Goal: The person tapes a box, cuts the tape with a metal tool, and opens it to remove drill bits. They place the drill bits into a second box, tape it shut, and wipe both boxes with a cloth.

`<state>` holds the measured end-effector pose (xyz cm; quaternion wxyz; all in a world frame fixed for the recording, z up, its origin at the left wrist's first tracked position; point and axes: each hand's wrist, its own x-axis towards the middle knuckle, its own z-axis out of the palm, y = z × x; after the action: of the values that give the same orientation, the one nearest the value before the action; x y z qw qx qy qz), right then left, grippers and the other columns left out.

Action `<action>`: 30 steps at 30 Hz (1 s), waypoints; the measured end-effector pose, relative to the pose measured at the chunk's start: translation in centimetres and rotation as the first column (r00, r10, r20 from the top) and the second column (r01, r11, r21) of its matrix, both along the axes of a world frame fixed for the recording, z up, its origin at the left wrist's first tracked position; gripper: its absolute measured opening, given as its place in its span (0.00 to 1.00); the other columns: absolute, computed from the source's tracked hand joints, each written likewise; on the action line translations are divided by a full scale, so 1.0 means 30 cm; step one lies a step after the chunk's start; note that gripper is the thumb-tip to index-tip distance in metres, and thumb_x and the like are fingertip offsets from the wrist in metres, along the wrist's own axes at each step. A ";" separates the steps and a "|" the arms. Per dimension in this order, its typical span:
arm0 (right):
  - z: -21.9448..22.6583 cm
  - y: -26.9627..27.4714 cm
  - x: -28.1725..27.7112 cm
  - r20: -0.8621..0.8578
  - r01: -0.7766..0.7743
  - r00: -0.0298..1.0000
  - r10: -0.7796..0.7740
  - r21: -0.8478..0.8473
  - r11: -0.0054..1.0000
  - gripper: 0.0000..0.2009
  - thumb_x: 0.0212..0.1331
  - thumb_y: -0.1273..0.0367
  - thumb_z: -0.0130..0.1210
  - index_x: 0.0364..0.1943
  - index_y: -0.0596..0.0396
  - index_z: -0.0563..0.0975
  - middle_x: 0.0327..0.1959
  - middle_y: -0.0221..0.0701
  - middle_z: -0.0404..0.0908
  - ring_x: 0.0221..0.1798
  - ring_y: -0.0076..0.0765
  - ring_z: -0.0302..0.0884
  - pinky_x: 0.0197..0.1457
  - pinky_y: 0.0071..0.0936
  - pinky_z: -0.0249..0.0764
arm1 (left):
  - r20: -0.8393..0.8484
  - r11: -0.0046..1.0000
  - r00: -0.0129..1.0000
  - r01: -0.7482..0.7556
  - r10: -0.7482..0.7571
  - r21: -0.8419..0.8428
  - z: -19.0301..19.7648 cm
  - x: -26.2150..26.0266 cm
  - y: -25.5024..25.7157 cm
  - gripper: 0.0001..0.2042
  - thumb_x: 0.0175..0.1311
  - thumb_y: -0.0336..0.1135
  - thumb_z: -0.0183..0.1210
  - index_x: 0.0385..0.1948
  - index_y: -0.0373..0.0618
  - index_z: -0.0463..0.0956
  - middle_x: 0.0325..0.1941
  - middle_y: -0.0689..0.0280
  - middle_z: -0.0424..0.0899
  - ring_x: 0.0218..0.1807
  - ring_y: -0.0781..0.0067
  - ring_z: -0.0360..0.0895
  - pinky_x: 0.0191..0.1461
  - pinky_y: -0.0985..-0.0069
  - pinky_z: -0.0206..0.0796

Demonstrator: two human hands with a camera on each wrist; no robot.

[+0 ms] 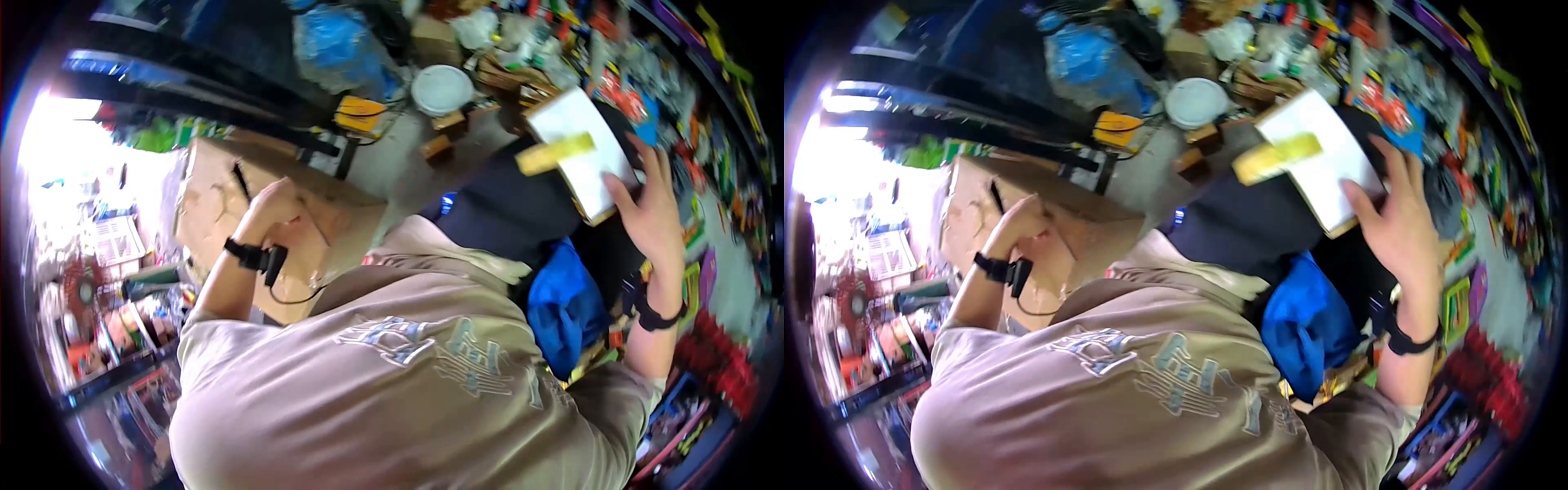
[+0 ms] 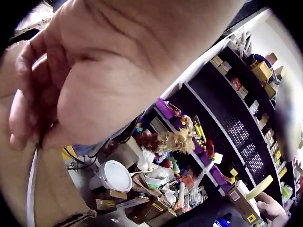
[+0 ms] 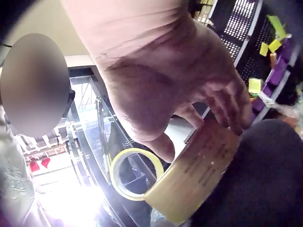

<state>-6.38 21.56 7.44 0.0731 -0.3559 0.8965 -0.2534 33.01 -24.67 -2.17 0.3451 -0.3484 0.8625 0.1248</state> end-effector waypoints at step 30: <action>-0.161 0.025 0.143 0.091 0.023 0.994 0.066 -0.741 0.671 0.15 0.71 0.66 0.62 0.55 0.58 0.79 0.51 0.43 0.82 0.53 0.47 0.83 0.53 0.35 0.79 | -0.902 0.143 -0.232 0.943 -0.364 -0.300 0.218 -1.189 0.520 0.60 0.40 0.59 0.82 0.80 0.65 0.53 0.78 0.46 0.67 0.75 0.39 0.69 0.76 0.50 0.61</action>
<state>-2.09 22.31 2.62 -0.0251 -0.3509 0.7069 -0.6136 -2.67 -9.06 4.35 -0.0825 0.4787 0.8257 0.2867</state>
